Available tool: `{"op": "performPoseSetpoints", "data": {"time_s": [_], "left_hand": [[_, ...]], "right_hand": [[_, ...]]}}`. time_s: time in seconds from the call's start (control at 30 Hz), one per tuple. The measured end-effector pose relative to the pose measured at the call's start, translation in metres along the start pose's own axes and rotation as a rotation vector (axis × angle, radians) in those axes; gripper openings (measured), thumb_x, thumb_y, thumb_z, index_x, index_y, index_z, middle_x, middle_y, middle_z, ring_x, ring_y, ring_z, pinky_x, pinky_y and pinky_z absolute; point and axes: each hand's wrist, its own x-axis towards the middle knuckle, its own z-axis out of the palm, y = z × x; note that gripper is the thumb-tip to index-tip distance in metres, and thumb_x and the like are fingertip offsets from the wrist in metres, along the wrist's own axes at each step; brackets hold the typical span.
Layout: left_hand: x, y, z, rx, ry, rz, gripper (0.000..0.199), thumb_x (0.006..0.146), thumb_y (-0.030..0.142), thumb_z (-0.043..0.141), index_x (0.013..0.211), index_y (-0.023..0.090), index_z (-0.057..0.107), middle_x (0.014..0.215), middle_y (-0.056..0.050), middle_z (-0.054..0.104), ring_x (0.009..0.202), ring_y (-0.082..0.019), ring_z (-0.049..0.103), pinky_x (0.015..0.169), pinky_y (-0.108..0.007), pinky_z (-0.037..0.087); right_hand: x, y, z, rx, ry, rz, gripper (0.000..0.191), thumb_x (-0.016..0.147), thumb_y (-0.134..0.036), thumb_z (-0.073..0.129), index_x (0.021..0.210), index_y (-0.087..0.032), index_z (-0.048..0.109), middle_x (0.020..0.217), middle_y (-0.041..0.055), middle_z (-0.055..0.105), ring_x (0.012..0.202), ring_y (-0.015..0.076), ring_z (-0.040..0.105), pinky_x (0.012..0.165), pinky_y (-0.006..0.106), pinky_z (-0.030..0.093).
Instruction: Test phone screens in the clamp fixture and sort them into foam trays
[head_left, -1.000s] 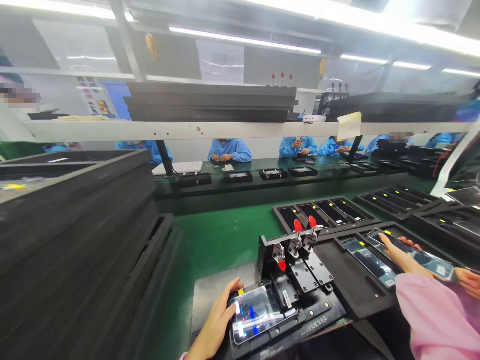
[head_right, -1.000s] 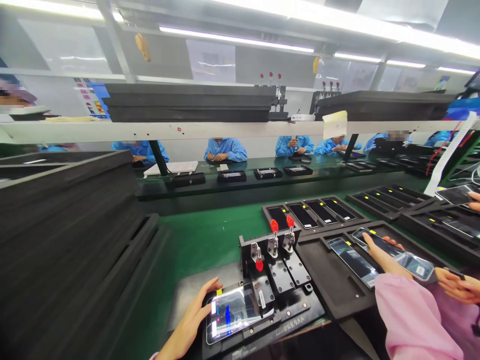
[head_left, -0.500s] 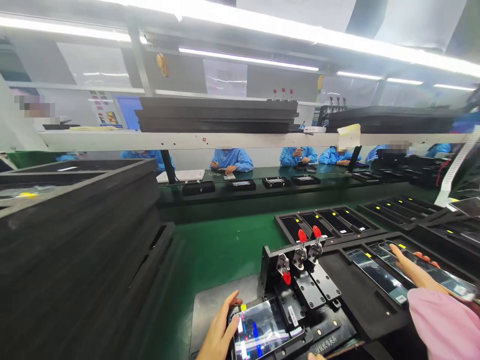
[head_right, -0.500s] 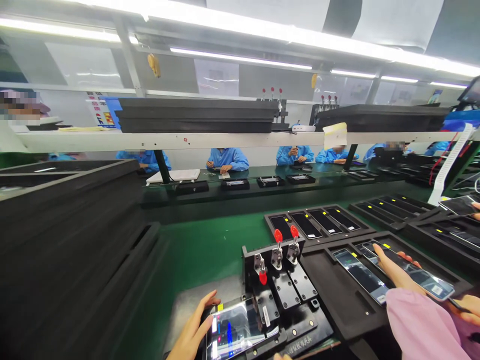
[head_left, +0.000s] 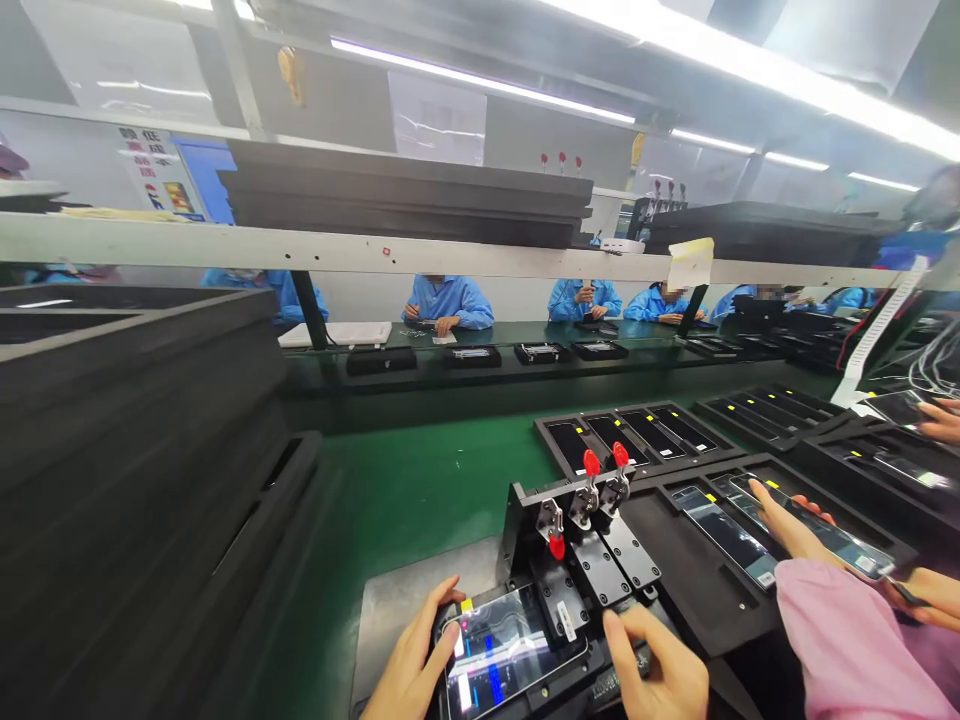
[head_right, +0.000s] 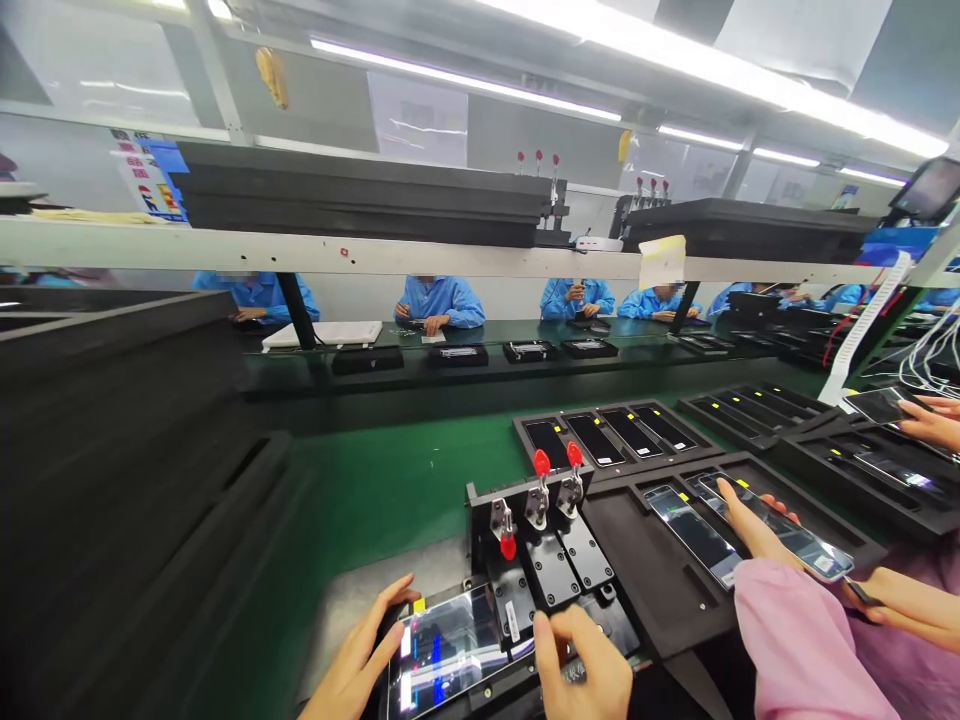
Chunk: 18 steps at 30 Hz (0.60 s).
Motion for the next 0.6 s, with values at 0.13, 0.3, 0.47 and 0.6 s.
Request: {"op": "performPoseSetpoints", "data": {"time_s": [0.13, 0.3, 0.47, 0.6], "left_hand": [[-0.001, 0.002, -0.005, 0.003, -0.044, 0.013, 0.045, 0.088, 0.049, 0.036, 0.131, 0.033, 0.038, 0.128, -0.001, 0.053, 0.121, -0.02, 0.044, 0.105, -0.038, 0.03], [-0.001, 0.004, -0.006, -0.011, -0.066, 0.022, 0.045, 0.09, 0.047, 0.036, 0.132, 0.032, 0.036, 0.128, -0.002, 0.051, 0.122, -0.02, 0.043, 0.106, -0.039, 0.028], [-0.002, 0.007, -0.004, -0.02, -0.054, 0.002, 0.045, 0.089, 0.049, 0.036, 0.131, 0.03, 0.038, 0.129, -0.003, 0.05, 0.122, -0.02, 0.043, 0.107, -0.041, 0.027], [-0.002, 0.006, -0.006, 0.001, -0.082, 0.011, 0.045, 0.089, 0.049, 0.037, 0.131, 0.031, 0.038, 0.13, -0.002, 0.051, 0.123, -0.02, 0.042, 0.107, -0.038, 0.028]], "right_hand": [[0.042, 0.001, 0.02, -0.161, -0.155, -0.165, 0.027, 0.078, -0.038, 0.061, 0.061, -0.019, 0.051, 0.053, -0.0034, 0.046, 0.048, 0.0092, 0.045, 0.052, 0.023, 0.04], [0.059, 0.02, 0.044, -0.189, -0.386, -0.097, 0.033, 0.083, -0.043, 0.053, 0.062, -0.02, 0.044, 0.053, -0.0048, 0.046, 0.046, 0.0081, 0.043, 0.048, 0.021, 0.038], [0.05, 0.031, 0.049, -0.186, -0.407, -0.02, 0.034, 0.085, -0.045, 0.05, 0.062, -0.02, 0.045, 0.058, -0.0035, 0.048, 0.053, 0.0091, 0.043, 0.055, 0.022, 0.037], [0.048, 0.027, 0.046, -0.253, -0.472, -0.045, 0.03, 0.085, -0.046, 0.05, 0.069, -0.02, 0.052, 0.062, -0.0022, 0.051, 0.06, 0.012, 0.047, 0.061, 0.025, 0.036]]}}
